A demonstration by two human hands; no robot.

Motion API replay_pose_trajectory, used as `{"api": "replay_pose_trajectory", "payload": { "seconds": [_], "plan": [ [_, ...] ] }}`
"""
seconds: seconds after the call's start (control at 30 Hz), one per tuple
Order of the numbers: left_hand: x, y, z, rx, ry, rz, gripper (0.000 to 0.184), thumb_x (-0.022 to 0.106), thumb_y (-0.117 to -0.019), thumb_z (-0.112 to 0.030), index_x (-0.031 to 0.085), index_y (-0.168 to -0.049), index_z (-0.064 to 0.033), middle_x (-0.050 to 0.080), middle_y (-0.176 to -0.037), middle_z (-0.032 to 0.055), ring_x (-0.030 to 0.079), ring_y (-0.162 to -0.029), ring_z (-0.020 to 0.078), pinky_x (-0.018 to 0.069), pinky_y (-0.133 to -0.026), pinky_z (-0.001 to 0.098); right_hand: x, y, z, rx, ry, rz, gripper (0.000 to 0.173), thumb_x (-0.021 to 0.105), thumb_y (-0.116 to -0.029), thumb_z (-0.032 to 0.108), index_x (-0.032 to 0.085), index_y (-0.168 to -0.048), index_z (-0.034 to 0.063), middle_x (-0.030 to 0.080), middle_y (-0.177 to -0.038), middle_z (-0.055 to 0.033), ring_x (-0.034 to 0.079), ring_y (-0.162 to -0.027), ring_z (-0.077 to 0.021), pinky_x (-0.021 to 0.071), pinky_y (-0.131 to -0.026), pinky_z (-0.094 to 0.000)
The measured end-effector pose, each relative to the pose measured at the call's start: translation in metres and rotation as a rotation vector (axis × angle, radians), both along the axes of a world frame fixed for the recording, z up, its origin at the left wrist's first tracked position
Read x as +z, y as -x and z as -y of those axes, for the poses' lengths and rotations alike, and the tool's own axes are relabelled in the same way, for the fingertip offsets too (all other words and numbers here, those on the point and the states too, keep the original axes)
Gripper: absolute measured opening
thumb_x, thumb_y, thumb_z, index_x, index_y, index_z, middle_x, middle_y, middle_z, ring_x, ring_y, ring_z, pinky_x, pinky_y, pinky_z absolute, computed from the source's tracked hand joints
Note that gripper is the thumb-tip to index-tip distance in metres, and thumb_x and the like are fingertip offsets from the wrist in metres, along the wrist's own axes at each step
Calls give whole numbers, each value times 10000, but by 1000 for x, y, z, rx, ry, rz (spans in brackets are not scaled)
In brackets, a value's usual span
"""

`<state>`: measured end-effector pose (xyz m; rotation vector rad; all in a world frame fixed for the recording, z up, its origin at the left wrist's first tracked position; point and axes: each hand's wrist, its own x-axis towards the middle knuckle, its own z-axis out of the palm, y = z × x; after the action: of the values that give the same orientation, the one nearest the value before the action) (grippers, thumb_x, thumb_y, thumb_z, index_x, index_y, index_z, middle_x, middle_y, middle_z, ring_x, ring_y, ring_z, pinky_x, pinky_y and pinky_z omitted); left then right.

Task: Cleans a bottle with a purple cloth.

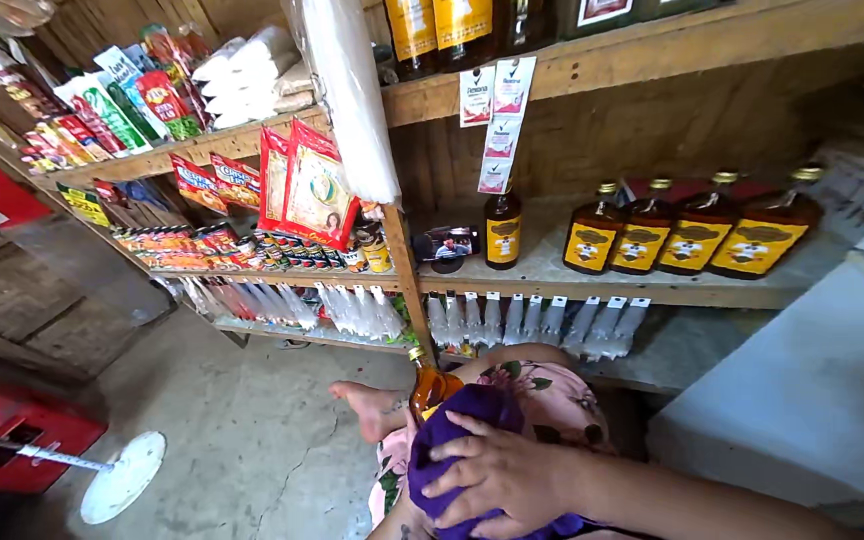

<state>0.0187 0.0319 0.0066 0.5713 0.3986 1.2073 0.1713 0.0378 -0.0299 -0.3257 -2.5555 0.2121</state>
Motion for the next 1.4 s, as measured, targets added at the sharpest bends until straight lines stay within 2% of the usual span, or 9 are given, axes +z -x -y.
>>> {"api": "replay_pose_trajectory", "payload": {
  "seconds": [0.13, 0.2, 0.27, 0.43, 0.67, 0.83, 1.0, 1.2, 1.4],
  "plan": [
    [-39, 27, 4, -235, 260, -142, 581, 125, -1103, -401, 596, -827, -201, 703, -687, -67, 666, -632, 8, 551, -583, 192, 0, -10, -21, 24, -48, -80, 282, 535, -1033, 383, 738, -1207, 294, 650, -1391, 35, 481, -1421, -262, 227, -1226, -578],
    [-58, 26, -2, -313, 92, -76, 405, 398, -1049, -441, 709, -959, -197, 751, -873, -14, 715, -817, 75, 594, -758, 266, 8, -9, -37, -72, -96, -150, 317, 482, -1054, 429, 721, -1220, 305, 638, -1404, 31, 476, -1422, -256, 242, -1224, -573],
    [-52, 18, -6, -360, 11, -33, 597, 536, -904, -723, 727, -1135, -207, 754, -1085, 32, 711, -1048, 142, 583, -925, 360, 22, -9, -56, -190, -92, -183, 380, 435, -1056, 485, 702, -1252, 299, 636, -1403, 0, 503, -1403, -277, 291, -1195, -623],
    [-60, 16, -16, -418, -61, -58, 855, 396, -840, -866, 644, -1307, -195, 710, -1230, 55, 664, -1170, 185, 551, -996, 414, 42, -11, -87, -320, 30, -174, 441, 405, -1068, 458, 676, -1328, 226, 599, -1452, -31, 443, -1451, -289, 210, -1197, -684],
    [-51, 19, -6, -332, -42, -52, 736, 527, -842, -800, 641, -1226, -182, 731, -1143, 32, 688, -1106, 141, 564, -966, 363, 27, 3, -56, -296, -1, -165, 348, 517, -1028, 424, 714, -1223, 214, 697, -1261, -39, 597, -1281, -230, 290, -1211, -571],
    [-48, 18, 2, -334, 74, -102, 717, 183, -989, -732, 606, -1112, -168, 754, -1012, 3, 725, -971, 112, 606, -832, 308, 26, 7, -48, -331, -37, -125, 324, 531, -1014, 421, 723, -1199, 236, 700, -1247, -14, 627, -1224, -209, 326, -1197, -553],
    [-51, 20, -4, -365, 82, -14, 561, 456, -974, -673, 677, -1102, -174, 747, -1037, 44, 709, -1011, 136, 584, -899, 341, 24, 9, -45, -338, -49, -129, 316, 541, -1008, 418, 735, -1180, 239, 702, -1244, -7, 633, -1210, -207, 334, -1193, -556],
    [-38, 20, -2, -351, 257, -37, 542, 126, -1097, -362, 617, -1023, -143, 743, -914, 42, 721, -890, 144, 593, -807, 338, 20, 13, -44, -337, -47, -109, 305, 548, -1002, 420, 748, -1152, 245, 713, -1218, 7, 627, -1219, -209, 355, -1185, -529],
    [-47, 20, -1, -244, 371, -146, 622, 42, -1097, -296, 629, -960, -145, 742, -861, 49, 723, -849, 155, 602, -775, 345, 13, 18, -39, -324, -59, -100, 299, 535, -1011, 416, 743, -1155, 256, 706, -1245, 12, 586, -1290, -239, 337, -1195, -529]
  ]
}}
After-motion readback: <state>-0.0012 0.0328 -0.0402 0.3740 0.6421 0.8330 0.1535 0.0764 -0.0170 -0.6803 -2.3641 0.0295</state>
